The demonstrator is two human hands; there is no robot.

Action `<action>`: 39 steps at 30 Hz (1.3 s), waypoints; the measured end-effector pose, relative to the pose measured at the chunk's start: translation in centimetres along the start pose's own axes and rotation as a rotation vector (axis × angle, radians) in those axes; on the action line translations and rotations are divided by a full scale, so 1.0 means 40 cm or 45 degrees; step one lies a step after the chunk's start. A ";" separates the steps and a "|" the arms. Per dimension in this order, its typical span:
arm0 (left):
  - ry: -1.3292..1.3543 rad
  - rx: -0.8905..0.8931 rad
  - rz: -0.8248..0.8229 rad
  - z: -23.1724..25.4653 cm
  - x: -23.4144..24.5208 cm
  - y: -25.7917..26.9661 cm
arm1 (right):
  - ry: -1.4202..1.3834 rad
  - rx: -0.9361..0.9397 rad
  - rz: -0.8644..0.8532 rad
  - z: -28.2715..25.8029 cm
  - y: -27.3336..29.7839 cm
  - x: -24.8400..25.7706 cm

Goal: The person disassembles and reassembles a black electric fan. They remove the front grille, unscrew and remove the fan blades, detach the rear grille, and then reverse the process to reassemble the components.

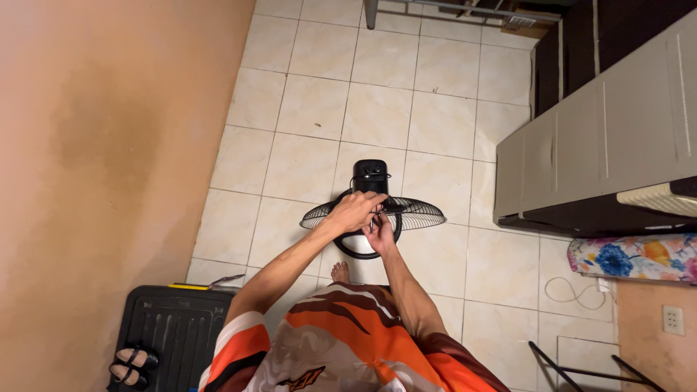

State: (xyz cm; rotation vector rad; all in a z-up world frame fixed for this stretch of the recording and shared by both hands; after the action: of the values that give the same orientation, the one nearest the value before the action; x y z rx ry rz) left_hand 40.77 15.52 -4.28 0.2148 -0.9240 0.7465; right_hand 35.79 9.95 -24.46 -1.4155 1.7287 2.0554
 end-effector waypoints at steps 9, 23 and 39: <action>0.013 0.017 0.037 0.012 0.014 0.008 | 0.624 0.889 0.358 -0.114 0.059 0.010; 0.014 0.029 0.047 0.009 0.022 0.004 | 0.145 0.259 0.326 -0.042 0.033 0.057; -0.019 0.010 0.074 0.018 0.040 0.013 | 0.277 0.337 0.394 -0.088 0.034 0.070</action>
State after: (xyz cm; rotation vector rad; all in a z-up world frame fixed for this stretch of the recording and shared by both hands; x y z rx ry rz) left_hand 40.57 16.33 -2.68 0.2014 -0.9448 0.8030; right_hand 35.40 5.31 -25.12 -1.4040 2.3386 1.7606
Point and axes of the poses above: each hand's wrist, its own y-axis away from the middle knuckle, its own x-axis out of the back of the hand, z = x × y, the point moved 10 cm from there along -y, towards the middle knuckle, and after that the axes turned 11 degrees about -x, right-handed, at the moved point
